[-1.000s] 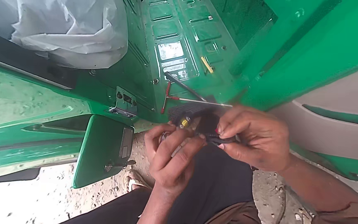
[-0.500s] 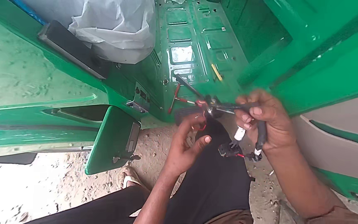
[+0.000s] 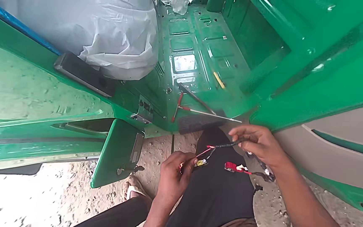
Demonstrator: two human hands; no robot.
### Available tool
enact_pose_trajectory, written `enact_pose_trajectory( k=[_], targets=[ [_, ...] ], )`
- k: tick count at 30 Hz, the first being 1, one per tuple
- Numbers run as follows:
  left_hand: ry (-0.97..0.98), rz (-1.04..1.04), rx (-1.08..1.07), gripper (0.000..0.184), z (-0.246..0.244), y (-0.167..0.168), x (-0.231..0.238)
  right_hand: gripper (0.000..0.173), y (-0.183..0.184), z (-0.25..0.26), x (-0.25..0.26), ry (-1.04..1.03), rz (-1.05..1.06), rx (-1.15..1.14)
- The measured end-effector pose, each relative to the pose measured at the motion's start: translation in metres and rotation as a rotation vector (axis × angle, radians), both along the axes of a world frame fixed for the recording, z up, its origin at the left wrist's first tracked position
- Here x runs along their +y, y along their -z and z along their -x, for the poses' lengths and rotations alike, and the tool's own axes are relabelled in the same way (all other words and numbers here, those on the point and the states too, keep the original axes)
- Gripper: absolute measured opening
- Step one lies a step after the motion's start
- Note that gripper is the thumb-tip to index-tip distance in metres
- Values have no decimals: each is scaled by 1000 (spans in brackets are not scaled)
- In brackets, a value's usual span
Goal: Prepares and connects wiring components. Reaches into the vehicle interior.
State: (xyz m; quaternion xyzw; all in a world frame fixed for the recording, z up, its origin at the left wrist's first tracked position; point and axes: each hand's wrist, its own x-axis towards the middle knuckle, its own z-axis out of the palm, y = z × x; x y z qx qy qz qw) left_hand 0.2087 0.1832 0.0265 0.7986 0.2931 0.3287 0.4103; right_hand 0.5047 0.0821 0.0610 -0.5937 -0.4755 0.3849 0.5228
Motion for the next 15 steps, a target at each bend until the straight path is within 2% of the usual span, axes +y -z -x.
enact_pose_trajectory(
  k=[3,5,7,9,11,12,15],
  targets=[
    [2,-24,45,13,-1,13,2,34,-1,-3,-30,-106,140,-115],
    [47,28,87,12,3,19,2,28,6,-1,-46,-179,297,-215],
    [86,72,101,12,0,24,1,25,10,-1,-54,-293,475,-444],
    [106,100,86,14,-5,27,0,34,2,0,-48,-438,563,-579],
    [115,134,67,14,-9,27,-2,51,-8,11,-38,-436,514,-624],
    [114,141,56,14,-11,26,-2,53,-10,21,-32,-371,424,-647],
    [101,155,32,14,-16,22,-4,38,-2,52,-15,-263,163,-684]
  ],
)
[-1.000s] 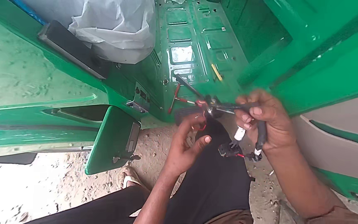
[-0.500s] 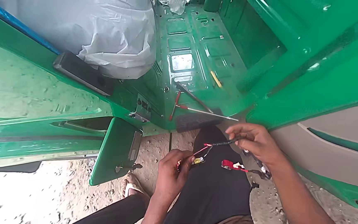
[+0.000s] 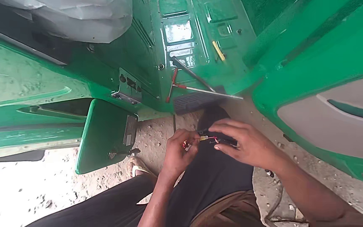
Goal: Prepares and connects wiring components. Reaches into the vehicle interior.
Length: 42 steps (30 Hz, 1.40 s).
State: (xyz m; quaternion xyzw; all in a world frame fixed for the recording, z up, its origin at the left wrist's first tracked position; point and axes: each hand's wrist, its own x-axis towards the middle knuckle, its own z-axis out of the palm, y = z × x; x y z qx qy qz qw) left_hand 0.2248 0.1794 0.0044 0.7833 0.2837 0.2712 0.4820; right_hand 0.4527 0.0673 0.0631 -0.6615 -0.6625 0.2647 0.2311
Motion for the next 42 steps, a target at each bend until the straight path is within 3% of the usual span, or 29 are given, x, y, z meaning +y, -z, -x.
enact_pose_trajectory(
  k=[2,5,9,16,24,26,29,31,36,42],
  targets=[
    [-18,4,-14,13,-4,-2,1,24,14,14,7,-8,-145,-8],
    [-46,-4,-23,13,-5,-4,5,22,24,16,11,73,-246,34],
    [-68,-8,-42,13,-10,-3,6,21,19,-4,12,118,-93,144],
    [-89,-12,-67,12,-12,-7,9,12,9,-18,22,327,-76,359],
    [-115,-22,-60,11,-8,-6,14,14,16,-16,28,239,7,485],
    [-112,-8,-67,9,-5,-7,17,15,20,-16,31,129,106,562],
    [-80,-42,-54,7,-6,-14,29,33,29,-12,37,-61,308,666],
    [-59,-121,-17,7,-7,-21,38,31,30,-8,40,-105,374,706],
    [-41,-287,50,8,-3,-29,50,18,19,-17,46,52,253,861],
    [-9,-304,44,14,-8,-22,39,16,10,-25,45,90,139,813]
  ],
)
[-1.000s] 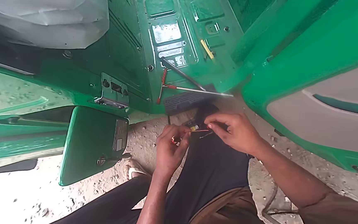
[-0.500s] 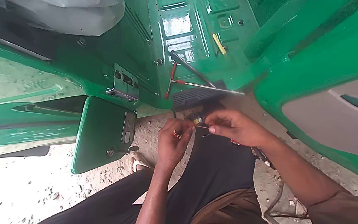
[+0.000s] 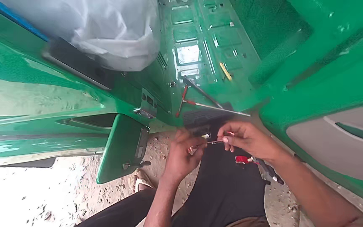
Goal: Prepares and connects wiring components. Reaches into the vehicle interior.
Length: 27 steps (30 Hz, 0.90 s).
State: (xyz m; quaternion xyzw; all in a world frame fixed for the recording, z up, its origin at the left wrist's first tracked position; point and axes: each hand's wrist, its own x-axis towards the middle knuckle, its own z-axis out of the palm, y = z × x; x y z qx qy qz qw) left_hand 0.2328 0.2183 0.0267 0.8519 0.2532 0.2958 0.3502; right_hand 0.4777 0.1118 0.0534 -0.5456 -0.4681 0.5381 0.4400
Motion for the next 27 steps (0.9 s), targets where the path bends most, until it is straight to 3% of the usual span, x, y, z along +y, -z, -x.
enact_pose_trajectory(
  k=[6,10,16,23,27],
  targets=[
    [-83,25,-64,15,-2,8,-11,20,12,12,1,-45,23,153],
    [-91,47,-109,14,2,5,-11,12,14,14,0,-154,-18,140],
    [-95,69,-108,16,9,-6,-15,15,7,23,-17,27,-106,164],
    [-34,54,-71,17,14,-26,-15,21,-8,16,-40,59,-133,180],
    [-65,102,-172,12,17,-33,-9,22,-29,3,-16,1,-98,186]
  ],
)
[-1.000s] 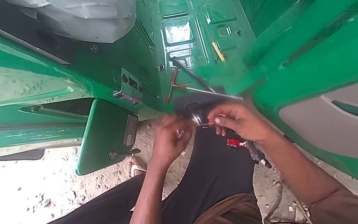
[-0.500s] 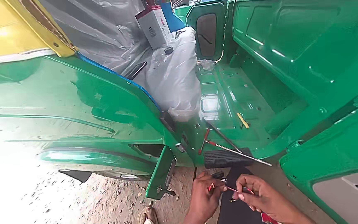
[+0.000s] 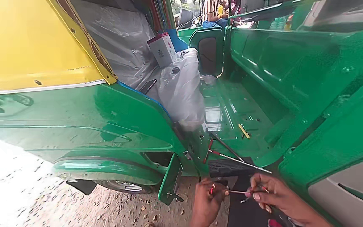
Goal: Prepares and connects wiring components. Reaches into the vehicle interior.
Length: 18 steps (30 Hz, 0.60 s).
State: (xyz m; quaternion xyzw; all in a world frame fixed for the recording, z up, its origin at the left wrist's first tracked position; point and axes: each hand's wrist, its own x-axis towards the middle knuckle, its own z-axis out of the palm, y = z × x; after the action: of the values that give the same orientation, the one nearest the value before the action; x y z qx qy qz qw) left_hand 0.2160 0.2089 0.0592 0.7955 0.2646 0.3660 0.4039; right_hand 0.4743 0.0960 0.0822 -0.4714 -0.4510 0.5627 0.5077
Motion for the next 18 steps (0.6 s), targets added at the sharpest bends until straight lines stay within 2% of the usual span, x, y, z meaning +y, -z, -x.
enact_pose_trajectory(
  k=[2,5,6,9,12,13,15,16,18],
  targets=[
    [5,73,6,12,8,1,-1,31,-26,-2,24,-121,73,-160],
    [4,115,47,14,15,2,0,66,-65,-5,53,-371,165,-544],
    [-15,126,31,14,17,3,5,67,-73,-8,59,-428,169,-699],
    [-77,164,-28,12,26,6,13,38,-67,-13,61,-507,153,-953],
    [-105,166,-57,11,26,8,12,26,-55,-18,52,-452,159,-1108],
    [-111,184,-73,11,28,8,12,24,-54,-22,49,-424,164,-1109],
    [-104,234,-112,11,32,9,15,22,-65,-27,52,-389,86,-948],
    [-88,270,-143,13,34,9,15,21,-79,-22,56,-365,44,-895],
    [-49,345,-231,17,32,10,16,17,-118,-9,69,-273,-69,-933]
  ],
)
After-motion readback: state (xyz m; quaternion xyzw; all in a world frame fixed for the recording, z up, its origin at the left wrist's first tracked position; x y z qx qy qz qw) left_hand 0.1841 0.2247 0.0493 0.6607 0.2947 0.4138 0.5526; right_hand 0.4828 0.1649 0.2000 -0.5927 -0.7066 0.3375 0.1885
